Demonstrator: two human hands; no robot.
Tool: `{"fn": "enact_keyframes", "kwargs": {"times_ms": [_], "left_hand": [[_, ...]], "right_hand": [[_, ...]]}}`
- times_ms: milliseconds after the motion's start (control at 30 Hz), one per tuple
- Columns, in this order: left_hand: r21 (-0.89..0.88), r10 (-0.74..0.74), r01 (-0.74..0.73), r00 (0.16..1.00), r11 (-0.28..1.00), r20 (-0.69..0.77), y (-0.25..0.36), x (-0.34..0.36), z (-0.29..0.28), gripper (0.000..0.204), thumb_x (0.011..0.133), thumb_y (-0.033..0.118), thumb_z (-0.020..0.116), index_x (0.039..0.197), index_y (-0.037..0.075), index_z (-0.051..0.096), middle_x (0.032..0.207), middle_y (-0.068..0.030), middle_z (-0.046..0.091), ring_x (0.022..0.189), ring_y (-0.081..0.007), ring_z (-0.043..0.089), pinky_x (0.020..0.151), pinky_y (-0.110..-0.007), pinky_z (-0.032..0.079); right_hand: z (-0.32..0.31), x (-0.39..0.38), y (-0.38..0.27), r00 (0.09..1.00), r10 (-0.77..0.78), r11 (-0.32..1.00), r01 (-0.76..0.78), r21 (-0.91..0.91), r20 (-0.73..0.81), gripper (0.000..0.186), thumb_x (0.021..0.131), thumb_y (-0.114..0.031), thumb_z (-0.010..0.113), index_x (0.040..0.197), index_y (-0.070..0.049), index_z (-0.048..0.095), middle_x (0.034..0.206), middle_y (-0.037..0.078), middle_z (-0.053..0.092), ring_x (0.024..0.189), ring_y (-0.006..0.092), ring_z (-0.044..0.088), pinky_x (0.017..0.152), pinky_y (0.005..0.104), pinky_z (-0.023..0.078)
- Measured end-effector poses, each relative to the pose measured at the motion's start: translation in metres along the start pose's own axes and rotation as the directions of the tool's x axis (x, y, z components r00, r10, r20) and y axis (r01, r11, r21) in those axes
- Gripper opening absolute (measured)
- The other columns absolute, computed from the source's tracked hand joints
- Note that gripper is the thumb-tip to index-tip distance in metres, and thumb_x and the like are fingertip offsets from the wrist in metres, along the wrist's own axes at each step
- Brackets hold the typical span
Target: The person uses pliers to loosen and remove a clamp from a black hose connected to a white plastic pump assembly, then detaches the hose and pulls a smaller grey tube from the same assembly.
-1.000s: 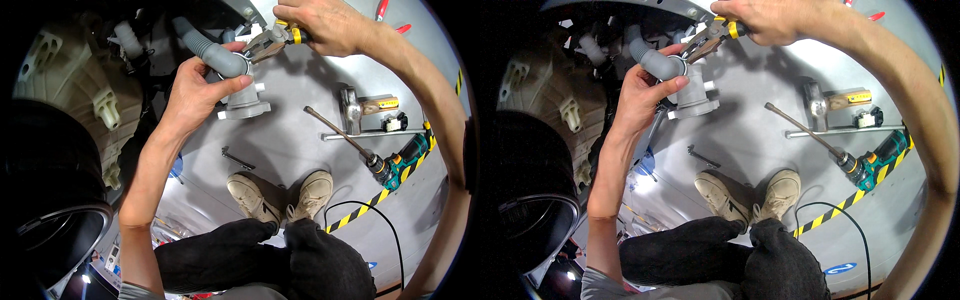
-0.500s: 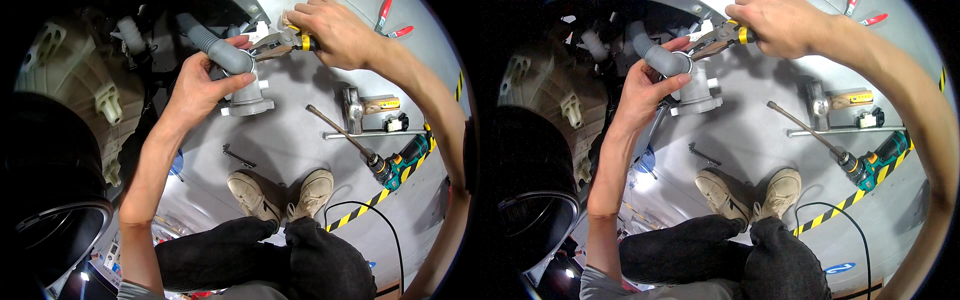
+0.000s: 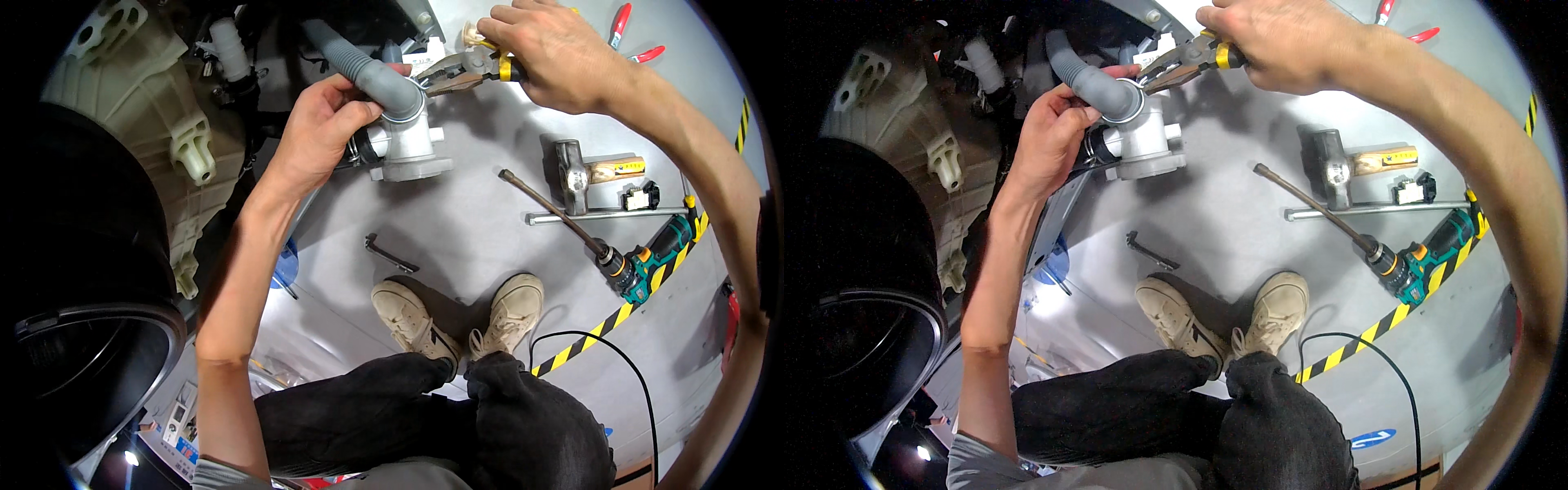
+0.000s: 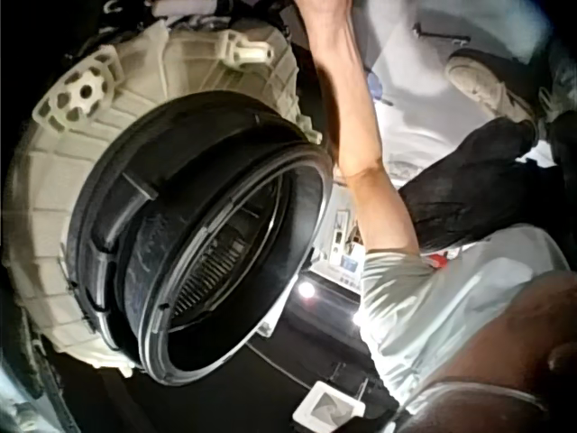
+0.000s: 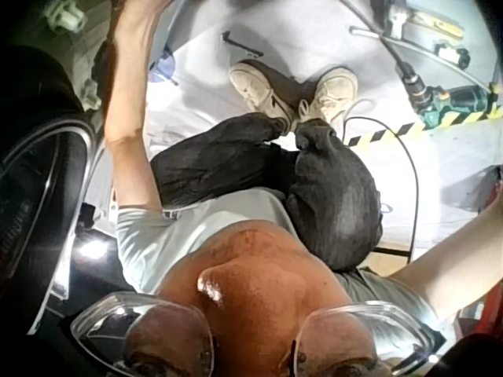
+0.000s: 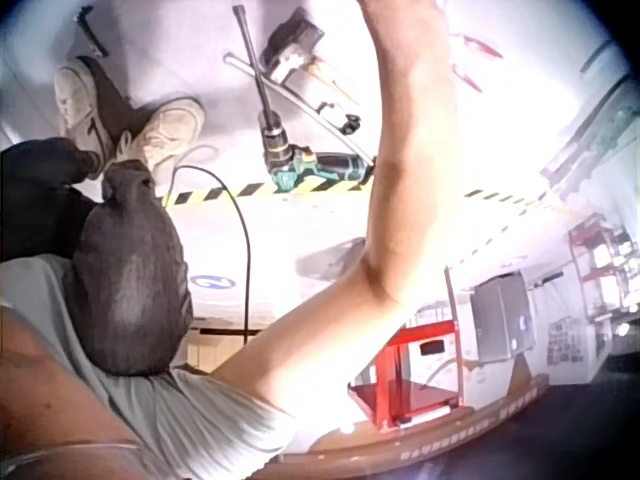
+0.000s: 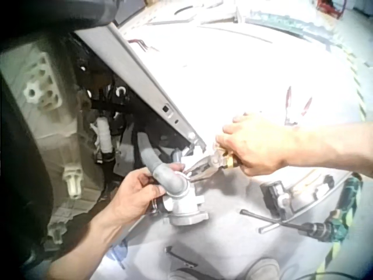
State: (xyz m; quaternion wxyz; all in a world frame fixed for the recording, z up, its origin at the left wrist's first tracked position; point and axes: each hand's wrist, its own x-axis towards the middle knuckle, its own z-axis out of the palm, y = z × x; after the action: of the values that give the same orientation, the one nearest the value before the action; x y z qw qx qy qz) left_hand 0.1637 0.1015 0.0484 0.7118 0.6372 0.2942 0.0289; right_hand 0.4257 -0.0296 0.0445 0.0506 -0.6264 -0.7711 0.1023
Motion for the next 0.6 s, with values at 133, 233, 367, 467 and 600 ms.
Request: {"fn": "enact_keyframes", "kwargs": {"times_ms": [133,233,367,467,600], "left_hand": [[0.059,0.018,-0.017,1.000,0.998,-0.019,-0.004,-0.002,0.001,0.040,0.085,0.004,0.051,0.122,-0.008,0.061,0.137,-0.0177,0.058,0.122,-0.0210,0.056,0.113,-0.038,0.038],[0.006,0.052,-0.052,0.998,0.999,-0.040,-0.003,0.000,-0.001,0.038,0.086,0.003,0.049,0.121,-0.008,0.061,0.138,-0.0182,0.057,0.122,-0.0213,0.056,0.113,-0.039,0.037],[0.005,0.057,-0.057,0.998,0.998,0.004,-0.007,0.003,-0.007,0.033,0.091,0.001,0.047,0.120,-0.008,0.061,0.137,-0.0181,0.058,0.121,-0.0204,0.057,0.112,-0.039,0.039],[0.016,0.041,-0.040,0.998,0.999,-0.053,-0.013,0.003,-0.002,0.032,0.092,-0.001,0.046,0.119,-0.007,0.062,0.134,-0.0177,0.061,0.118,-0.0198,0.058,0.110,-0.038,0.040],[0.037,0.035,-0.032,0.996,0.999,-0.077,-0.013,0.002,-0.004,0.031,0.091,-0.002,0.047,0.117,-0.007,0.063,0.132,-0.0177,0.063,0.117,-0.0192,0.059,0.109,-0.037,0.041]], "right_hand": [[0.004,-0.009,-0.016,0.993,0.076,0.993,-0.083,-0.081,-0.093,0.034,0.073,-0.006,0.064,0.107,-0.003,0.059,0.100,0.013,0.062,0.093,0.0318,0.060,0.085,0.0429,0.047],[0.023,-0.016,-0.023,0.953,0.104,0.980,-0.147,-0.134,-0.286,0.038,0.069,0.001,0.066,0.107,-0.005,0.059,0.093,0.011,0.059,0.090,0.0294,0.057,0.084,0.0396,0.046],[0.024,-0.019,-0.031,0.945,0.178,0.968,-0.218,-0.123,-0.276,0.033,0.071,0.000,0.064,0.102,-0.006,0.057,0.093,0.010,0.056,0.095,0.0293,0.057,0.087,0.0403,0.045],[0.013,-0.020,-0.027,0.964,0.119,0.973,-0.161,-0.167,-0.236,0.036,0.074,0.000,0.064,0.108,-0.006,0.056,0.098,0.009,0.055,0.101,0.0299,0.056,0.092,0.0423,0.043],[0.002,-0.004,-0.012,0.989,0.014,0.961,-0.054,-0.271,-0.148,0.026,0.078,-0.016,0.062,0.101,-0.006,0.058,0.098,0.012,0.058,0.101,0.0288,0.057,0.094,0.0480,0.041]]}}
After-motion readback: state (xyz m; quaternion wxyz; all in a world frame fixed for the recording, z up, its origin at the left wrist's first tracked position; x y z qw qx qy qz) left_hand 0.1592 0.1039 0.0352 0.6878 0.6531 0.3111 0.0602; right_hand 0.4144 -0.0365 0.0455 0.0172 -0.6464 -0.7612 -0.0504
